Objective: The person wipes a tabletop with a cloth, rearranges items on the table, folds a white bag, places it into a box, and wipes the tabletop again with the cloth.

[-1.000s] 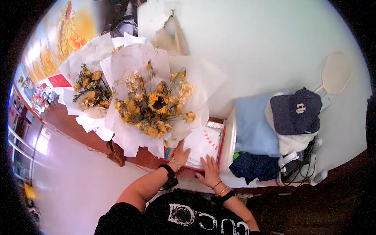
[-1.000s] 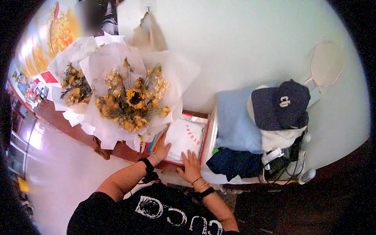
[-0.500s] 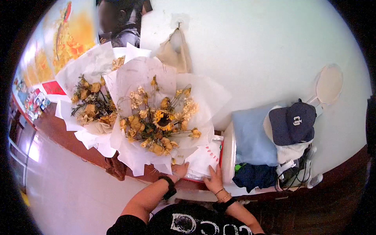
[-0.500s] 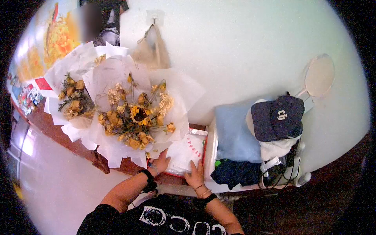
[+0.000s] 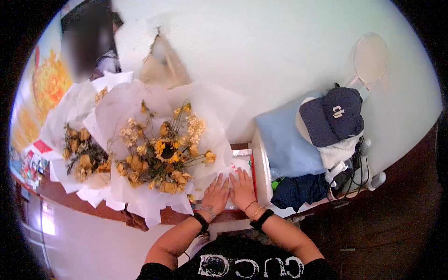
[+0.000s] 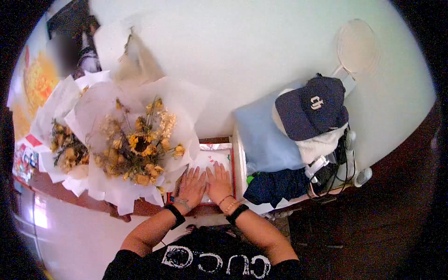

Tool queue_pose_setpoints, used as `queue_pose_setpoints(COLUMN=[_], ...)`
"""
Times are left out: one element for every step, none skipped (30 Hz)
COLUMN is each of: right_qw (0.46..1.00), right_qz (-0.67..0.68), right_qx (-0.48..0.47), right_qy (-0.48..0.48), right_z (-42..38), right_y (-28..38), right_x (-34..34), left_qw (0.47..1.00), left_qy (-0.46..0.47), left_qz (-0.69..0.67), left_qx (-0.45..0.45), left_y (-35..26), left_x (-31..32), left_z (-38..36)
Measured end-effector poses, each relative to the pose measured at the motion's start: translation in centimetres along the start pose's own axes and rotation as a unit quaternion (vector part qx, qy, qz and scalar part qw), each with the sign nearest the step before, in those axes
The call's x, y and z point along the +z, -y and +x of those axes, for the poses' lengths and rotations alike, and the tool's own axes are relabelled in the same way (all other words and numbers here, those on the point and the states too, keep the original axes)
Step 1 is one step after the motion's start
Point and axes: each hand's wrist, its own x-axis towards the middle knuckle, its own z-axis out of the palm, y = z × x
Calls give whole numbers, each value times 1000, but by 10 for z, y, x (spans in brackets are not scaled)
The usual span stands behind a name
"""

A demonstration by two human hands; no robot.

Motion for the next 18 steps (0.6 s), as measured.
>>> queue_pose_setpoints(right_qw=[1000, 1000, 999, 999, 998, 998, 998, 996, 995, 996, 996, 995, 992, 988, 988, 991, 992, 992], right_qz=[-13, 6, 10, -23, -55, -51, -39, -28, -26, -26, -27, -28, -39, -50, -51, -21, 9, 9], right_qx=[10, 26, 35, 36, 36, 41, 51, 59, 61, 60, 58, 57, 66, 73, 72, 72, 65, 57], right_qy=[-7, -6, -9, -12, -13, -15, 26, 67, 69, 68, 68, 71, 98, 123, 123, 114, 109, 112], right_z=[7, 13, 17, 21, 25, 25, 25, 24, 24, 24, 23, 23, 24, 26, 27, 26, 26, 26], right_y=[1, 0, -3, -6, -6, -7, -10, -12, -14, -16, -17, -17, -17, -17, -18, -19, -19, -18], right_x=[8, 14, 22, 30, 36, 39, 41, 44, 46, 49, 51, 52, 51, 49, 48, 48, 49, 49], left_qw=[1000, 999, 997, 997, 997, 996, 996, 994, 993, 989, 988, 980, 967, 967, 963, 956, 955, 950], left_qy=[5, 13, 21, 27, 47, 65, 69, 84, 98, 120, 122, 189, 253, 252, 260, 269, 267, 278], left_qz=[4, -35, -73, -70, -66, -62, -58, -61, -66, -85, -87, -59, -30, -30, -69, -108, -112, -125], left_qx=[10, 9, 6, 12, -1, -16, -13, -14, -16, -30, -32, -22, -10, -10, -29, -50, -60, -66], left_y=[3, 6, 9, 11, 12, 14, 16, 17, 17, 17, 13, 6, 2, 1, 1, 1, 3, 4], left_x=[6, 12, 19, 26, 30, 34, 37, 38, 39, 40, 27, 5, -9, -12, -13, -13, -10, -6], left_z=[6, 10, 14, 16, 17, 17, 16, 14, 15, 17, 20, 25, 29, 32, 33, 33, 33, 33])
